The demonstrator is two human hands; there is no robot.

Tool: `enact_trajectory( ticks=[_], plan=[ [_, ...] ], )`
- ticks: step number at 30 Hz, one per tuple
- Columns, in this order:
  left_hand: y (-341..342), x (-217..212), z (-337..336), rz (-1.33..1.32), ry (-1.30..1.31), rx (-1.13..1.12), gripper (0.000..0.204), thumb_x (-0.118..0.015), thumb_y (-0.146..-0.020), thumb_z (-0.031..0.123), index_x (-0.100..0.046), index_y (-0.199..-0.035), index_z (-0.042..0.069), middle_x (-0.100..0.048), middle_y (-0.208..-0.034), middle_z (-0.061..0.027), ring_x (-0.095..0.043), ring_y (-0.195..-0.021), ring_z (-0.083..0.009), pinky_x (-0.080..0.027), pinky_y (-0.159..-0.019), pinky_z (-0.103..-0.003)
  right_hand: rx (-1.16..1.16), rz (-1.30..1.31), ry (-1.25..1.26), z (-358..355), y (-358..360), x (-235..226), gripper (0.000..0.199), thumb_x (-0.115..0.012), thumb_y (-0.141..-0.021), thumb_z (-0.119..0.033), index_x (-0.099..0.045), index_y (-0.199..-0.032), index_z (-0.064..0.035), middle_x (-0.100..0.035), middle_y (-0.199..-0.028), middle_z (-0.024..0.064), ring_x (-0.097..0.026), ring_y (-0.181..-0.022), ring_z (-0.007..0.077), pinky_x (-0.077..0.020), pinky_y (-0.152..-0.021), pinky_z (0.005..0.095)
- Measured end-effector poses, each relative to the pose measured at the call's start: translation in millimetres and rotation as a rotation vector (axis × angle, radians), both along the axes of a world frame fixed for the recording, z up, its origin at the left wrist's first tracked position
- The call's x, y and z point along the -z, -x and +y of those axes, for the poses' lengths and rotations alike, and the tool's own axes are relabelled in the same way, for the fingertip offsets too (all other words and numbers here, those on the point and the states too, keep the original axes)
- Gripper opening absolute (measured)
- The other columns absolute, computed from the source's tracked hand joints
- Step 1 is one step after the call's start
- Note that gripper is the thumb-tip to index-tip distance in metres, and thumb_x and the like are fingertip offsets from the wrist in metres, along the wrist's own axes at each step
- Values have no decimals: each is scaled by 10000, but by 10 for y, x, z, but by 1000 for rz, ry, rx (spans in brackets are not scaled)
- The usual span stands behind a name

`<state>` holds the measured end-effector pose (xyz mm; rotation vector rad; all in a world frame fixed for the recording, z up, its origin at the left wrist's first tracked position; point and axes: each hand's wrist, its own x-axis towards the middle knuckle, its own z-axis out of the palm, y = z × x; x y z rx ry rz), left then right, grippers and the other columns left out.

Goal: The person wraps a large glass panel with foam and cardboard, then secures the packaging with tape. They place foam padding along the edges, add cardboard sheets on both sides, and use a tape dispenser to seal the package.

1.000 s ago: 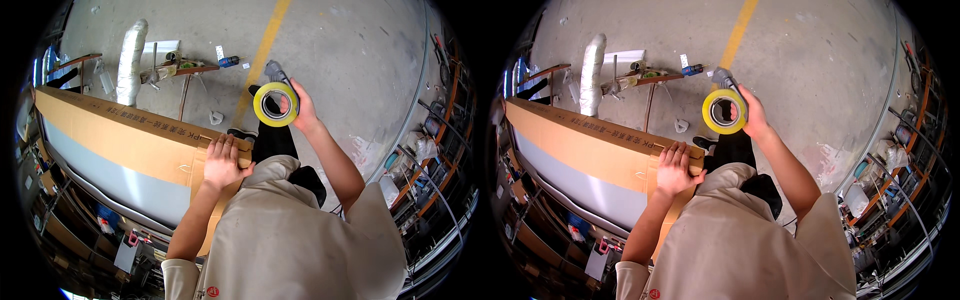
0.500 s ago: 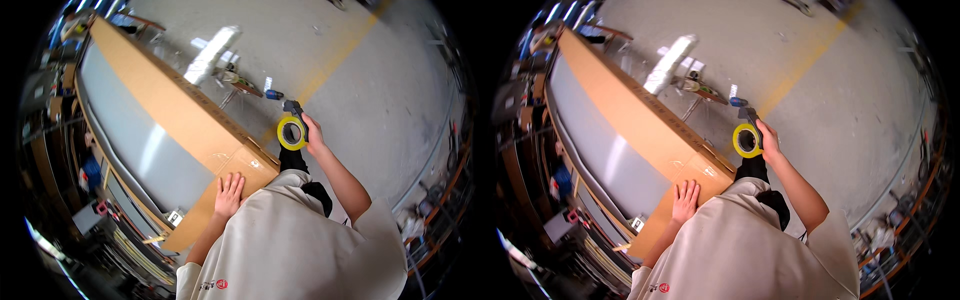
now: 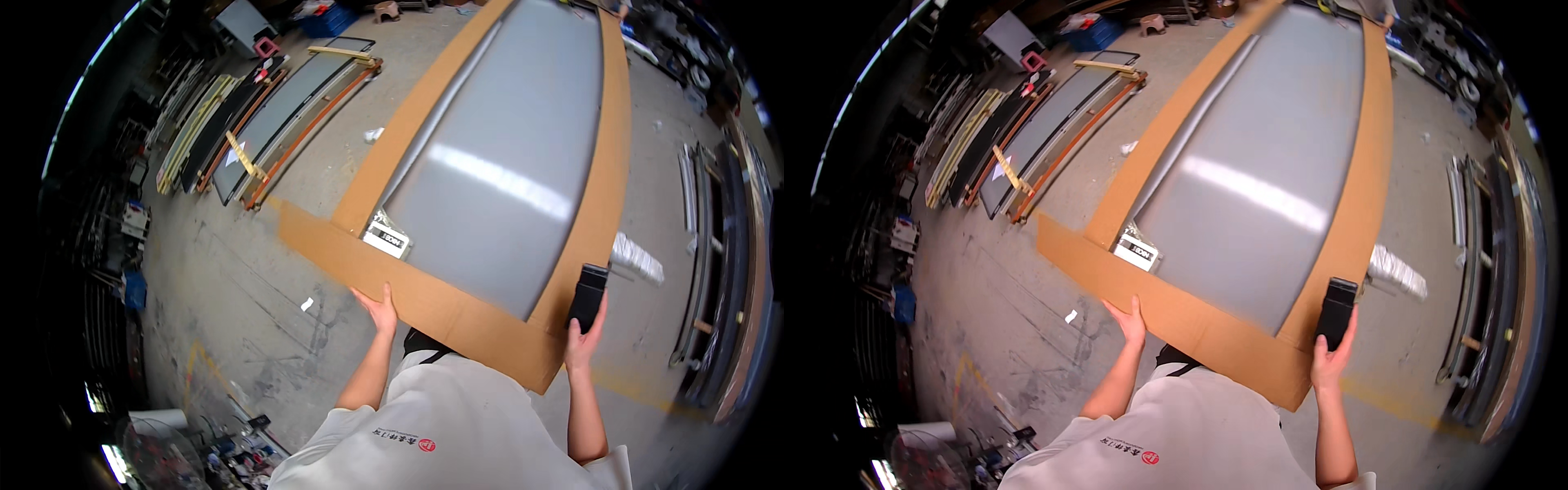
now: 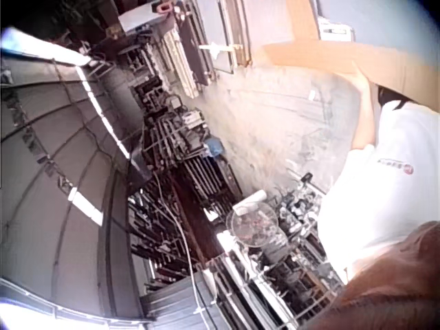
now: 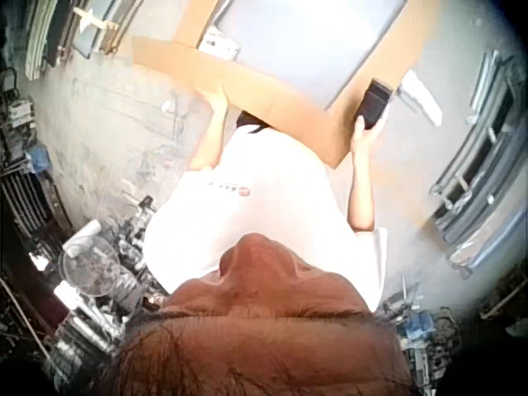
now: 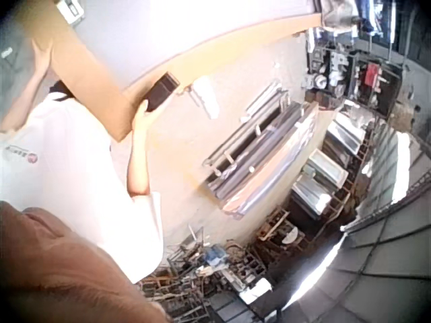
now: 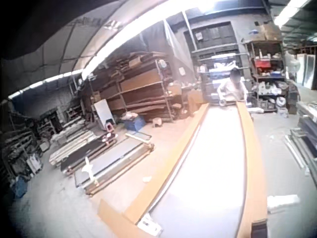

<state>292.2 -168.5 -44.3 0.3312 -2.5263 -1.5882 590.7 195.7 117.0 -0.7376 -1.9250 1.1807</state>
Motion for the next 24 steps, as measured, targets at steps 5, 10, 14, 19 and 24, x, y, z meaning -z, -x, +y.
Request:
enact_trajectory(
  ticks=[5, 10, 14, 19, 24],
  plan=[
    [1134, -88, -356, -154, -771, -190, 1004, -722, -1026, 428, -53, -1705, 115, -294, -1697, -164, -406, -1513, -328, -402, -1216, -497, -423, -420, -495, -324, 1753, -132, 865, -695, -879, -22, -322, -1659, -43, -597, -1138, 202, -597, -1050, 425, -502, -975, 492],
    [1864, -87, -1011, -496, -1243, -62, 766, -661, -1050, 471, -300, -1634, 130, -488, -1571, -111, -530, -1420, -281, -521, -1122, -463, -469, -772, -713, -584, 2892, 346, 901, -716, -839, -12, -354, -1660, -102, -571, -1048, 147, -595, -980, 364, -510, -918, 480],
    [1859, 38, -1085, -413, -1158, -40, 802, -695, -1047, 342, -191, -1649, 179, -379, -1631, -98, -431, -1484, -279, -432, -1196, -459, -402, -968, -702, -779, 3020, 535, 902, -724, -841, -17, -362, -1660, -125, -576, -1049, 141, -599, -988, 353, -510, -931, 479],
    [1900, -193, -1116, -458, -1091, -134, 977, -716, -1035, 296, -13, -1706, 200, -276, -1696, -84, -347, -1539, -264, -348, -1251, -459, -313, -1199, -881, -1187, 3631, -192, 788, -844, -844, -189, -510, -1557, -160, -572, -1331, 148, -576, -1208, 362, -465, -1076, 486],
    [1844, -59, -1153, -491, -1094, -134, 1012, -733, -1021, 274, -1, -1715, 202, -290, -1689, -80, -345, -1540, -256, -320, -1254, -451, -684, -654, -865, -2070, 6116, -986, 549, -771, -937, -209, -593, -1444, -97, -591, -1398, 157, -574, -1275, 383, -462, -1104, 497]
  ],
)
